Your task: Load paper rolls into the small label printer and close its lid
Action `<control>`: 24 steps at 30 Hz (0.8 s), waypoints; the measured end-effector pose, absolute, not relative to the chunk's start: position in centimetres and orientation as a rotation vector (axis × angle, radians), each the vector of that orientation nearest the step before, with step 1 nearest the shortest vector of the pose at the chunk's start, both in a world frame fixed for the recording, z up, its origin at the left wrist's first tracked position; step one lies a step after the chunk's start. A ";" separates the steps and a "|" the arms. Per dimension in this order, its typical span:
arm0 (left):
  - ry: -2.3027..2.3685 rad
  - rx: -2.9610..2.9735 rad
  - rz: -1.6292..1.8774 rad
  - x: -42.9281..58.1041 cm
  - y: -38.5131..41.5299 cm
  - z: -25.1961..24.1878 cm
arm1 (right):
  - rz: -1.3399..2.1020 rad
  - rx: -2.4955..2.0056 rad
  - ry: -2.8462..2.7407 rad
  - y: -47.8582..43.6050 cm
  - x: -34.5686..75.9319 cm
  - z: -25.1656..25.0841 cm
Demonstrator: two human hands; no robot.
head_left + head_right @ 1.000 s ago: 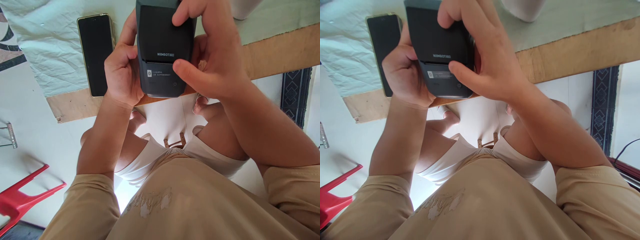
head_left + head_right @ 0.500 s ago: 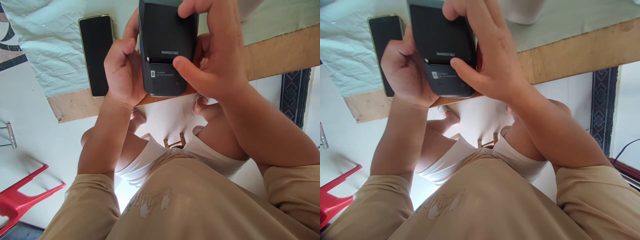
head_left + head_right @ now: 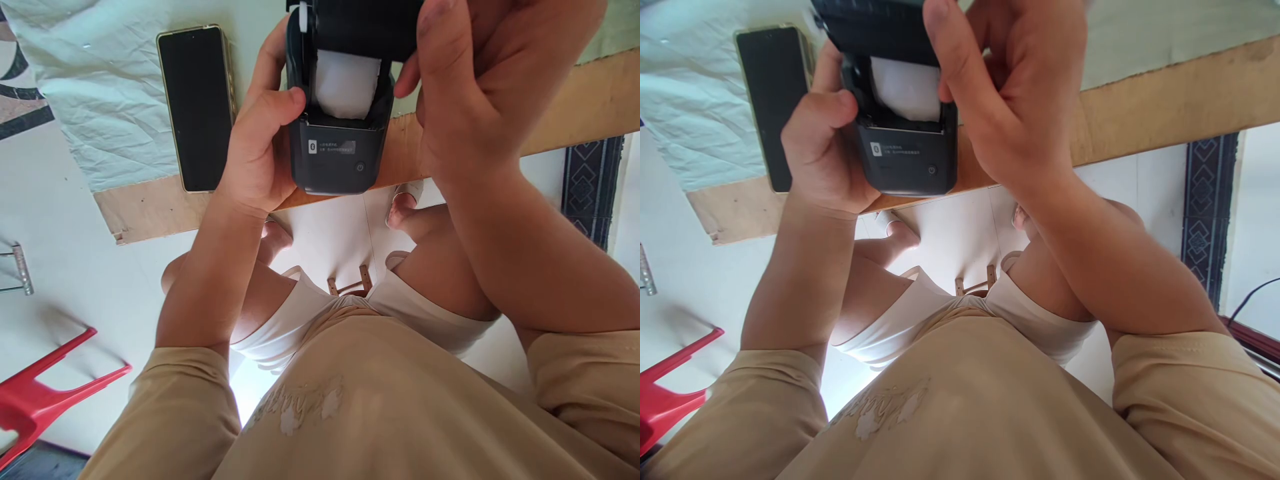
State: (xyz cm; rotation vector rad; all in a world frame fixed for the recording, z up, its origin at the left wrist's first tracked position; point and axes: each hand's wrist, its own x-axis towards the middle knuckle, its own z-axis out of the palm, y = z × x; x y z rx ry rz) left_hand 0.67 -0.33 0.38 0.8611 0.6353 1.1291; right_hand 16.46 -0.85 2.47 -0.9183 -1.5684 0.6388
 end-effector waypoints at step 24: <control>0.591 0.862 1.051 0.4 -0.5 1.3 | 0.517 -1.395 -2.187 -1.2 17.0 3.1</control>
